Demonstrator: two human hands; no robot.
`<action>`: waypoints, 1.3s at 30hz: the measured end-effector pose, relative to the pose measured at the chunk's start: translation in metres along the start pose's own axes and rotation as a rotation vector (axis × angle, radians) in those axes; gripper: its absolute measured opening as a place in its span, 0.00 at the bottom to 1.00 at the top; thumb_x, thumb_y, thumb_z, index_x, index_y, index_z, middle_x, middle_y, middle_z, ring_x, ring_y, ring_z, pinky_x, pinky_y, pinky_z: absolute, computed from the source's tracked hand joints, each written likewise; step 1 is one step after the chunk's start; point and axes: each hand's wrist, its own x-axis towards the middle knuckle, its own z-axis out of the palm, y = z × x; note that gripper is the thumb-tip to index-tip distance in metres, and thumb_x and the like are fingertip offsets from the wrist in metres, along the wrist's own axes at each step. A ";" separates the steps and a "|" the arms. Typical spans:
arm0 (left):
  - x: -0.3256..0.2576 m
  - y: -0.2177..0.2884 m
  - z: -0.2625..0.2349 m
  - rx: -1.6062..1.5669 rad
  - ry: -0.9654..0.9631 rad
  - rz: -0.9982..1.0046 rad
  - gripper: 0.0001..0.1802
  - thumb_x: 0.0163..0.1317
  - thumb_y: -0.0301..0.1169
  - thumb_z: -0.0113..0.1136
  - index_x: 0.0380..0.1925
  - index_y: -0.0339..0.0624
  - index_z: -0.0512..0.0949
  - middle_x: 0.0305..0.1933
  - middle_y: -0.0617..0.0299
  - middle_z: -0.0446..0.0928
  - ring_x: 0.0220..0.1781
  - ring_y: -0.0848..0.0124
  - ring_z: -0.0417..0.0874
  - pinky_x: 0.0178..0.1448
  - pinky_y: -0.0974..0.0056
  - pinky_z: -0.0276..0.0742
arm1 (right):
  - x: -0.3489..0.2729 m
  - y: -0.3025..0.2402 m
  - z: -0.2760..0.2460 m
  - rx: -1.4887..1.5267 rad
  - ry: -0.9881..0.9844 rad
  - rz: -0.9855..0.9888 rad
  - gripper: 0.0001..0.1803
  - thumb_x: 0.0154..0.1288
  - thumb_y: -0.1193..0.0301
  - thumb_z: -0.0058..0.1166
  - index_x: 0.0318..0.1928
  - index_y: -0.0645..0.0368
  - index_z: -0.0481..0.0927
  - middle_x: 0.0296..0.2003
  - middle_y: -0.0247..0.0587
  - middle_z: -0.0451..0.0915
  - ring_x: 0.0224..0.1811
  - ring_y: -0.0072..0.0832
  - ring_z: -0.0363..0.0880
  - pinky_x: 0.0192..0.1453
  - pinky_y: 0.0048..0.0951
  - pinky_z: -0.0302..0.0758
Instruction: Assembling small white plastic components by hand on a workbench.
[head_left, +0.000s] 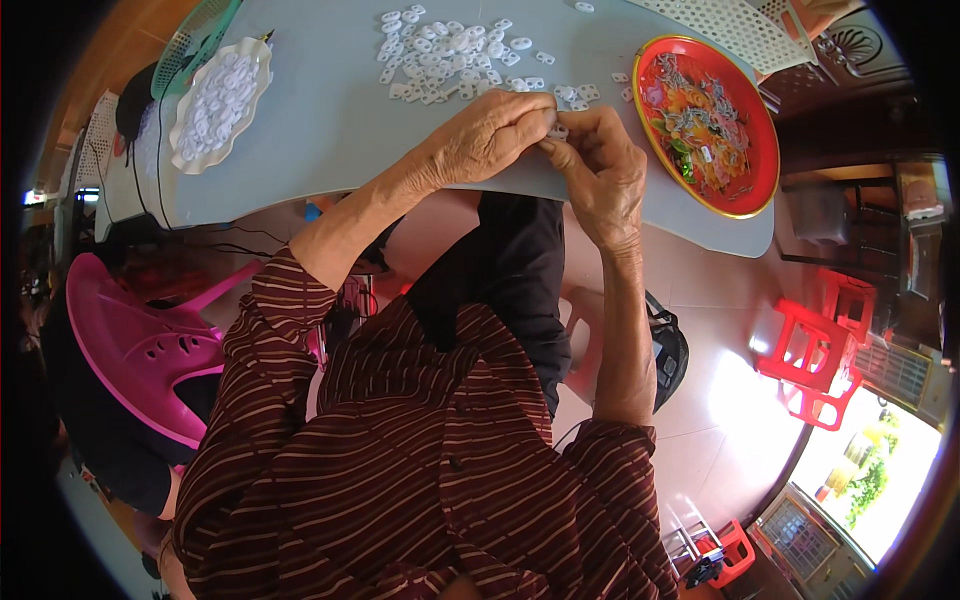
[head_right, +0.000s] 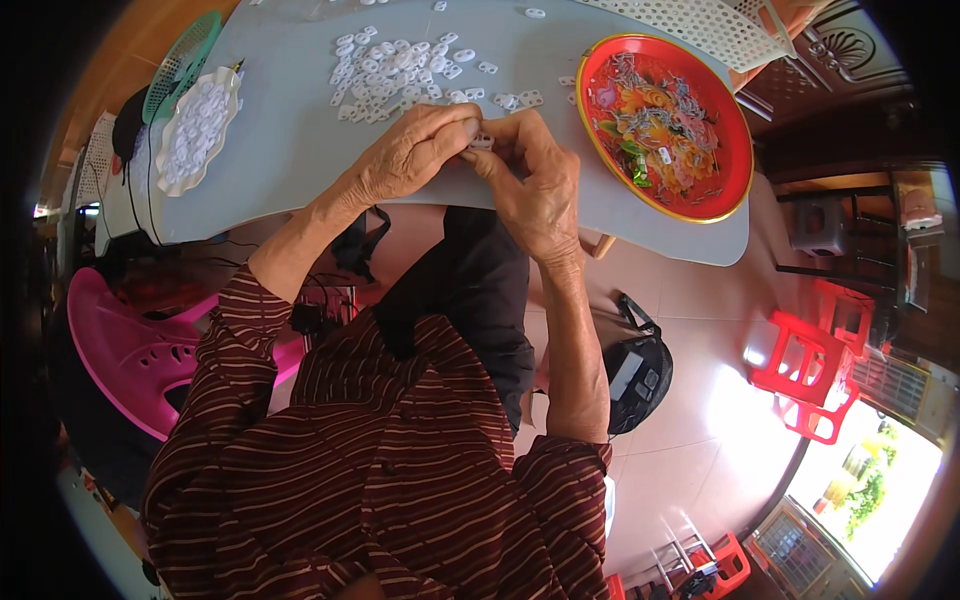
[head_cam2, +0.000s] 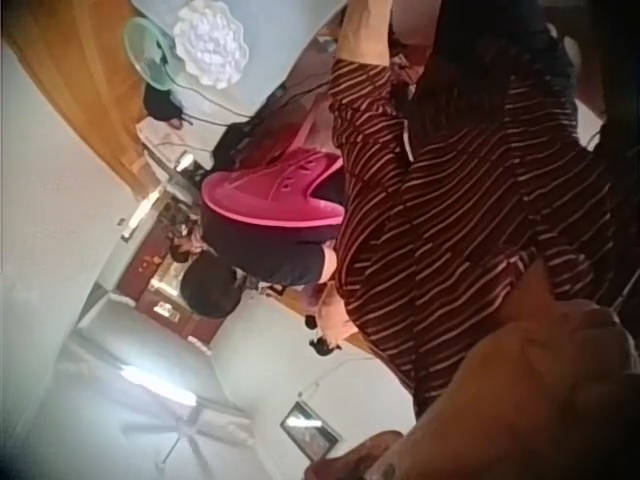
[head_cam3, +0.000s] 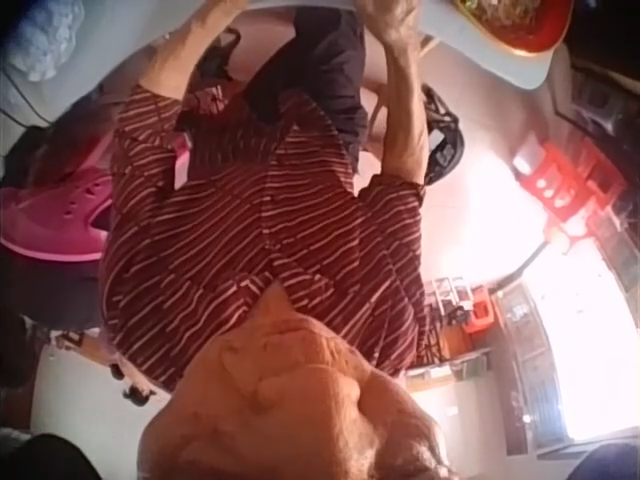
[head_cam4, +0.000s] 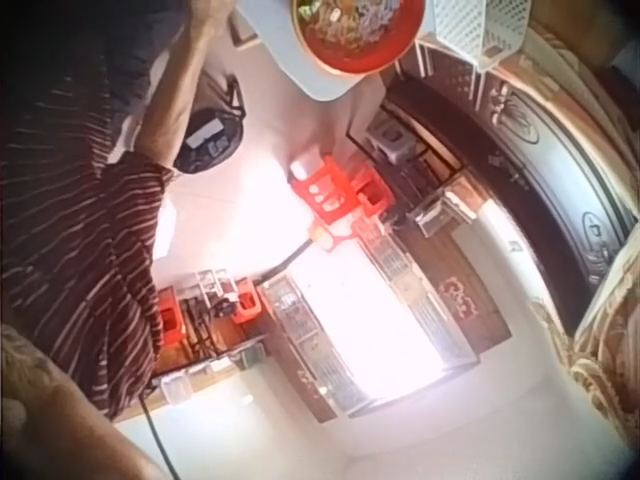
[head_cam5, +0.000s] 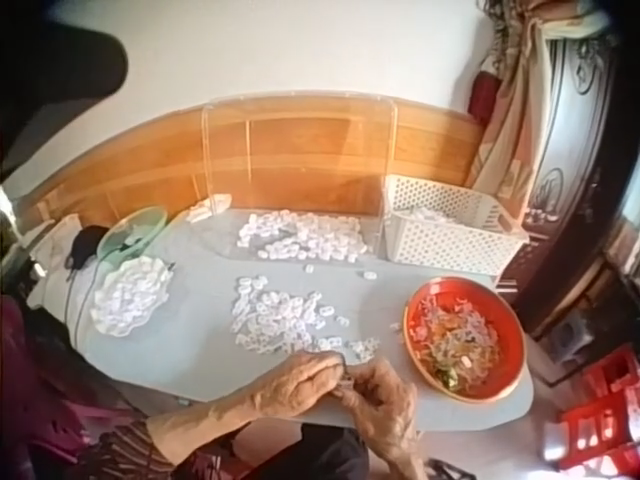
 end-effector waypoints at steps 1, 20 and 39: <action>0.000 -0.004 0.001 0.001 0.004 -0.002 0.12 0.64 0.31 0.44 0.35 0.30 0.69 0.20 0.52 0.66 0.24 0.64 0.68 0.31 0.61 0.66 | 0.000 -0.003 0.001 0.001 -0.004 -0.001 0.11 0.54 0.80 0.62 0.36 0.64 0.75 0.23 0.34 0.78 0.25 0.17 0.74 0.30 0.20 0.71; 0.001 -0.003 0.000 -0.109 0.045 0.007 0.16 0.67 0.38 0.44 0.31 0.34 0.68 0.22 0.55 0.67 0.25 0.63 0.66 0.34 0.61 0.66 | 0.002 -0.010 -0.006 0.267 -0.029 0.122 0.08 0.59 0.76 0.60 0.39 0.65 0.77 0.29 0.36 0.80 0.30 0.17 0.76 0.36 0.18 0.72; -0.025 0.030 0.006 -0.471 0.258 -0.318 0.10 0.66 0.32 0.45 0.31 0.38 0.70 0.23 0.65 0.69 0.26 0.77 0.68 0.33 0.70 0.66 | 0.202 -0.010 -0.149 -0.575 0.503 0.164 0.08 0.61 0.70 0.53 0.35 0.63 0.81 0.23 0.36 0.81 0.23 0.20 0.78 0.29 0.23 0.75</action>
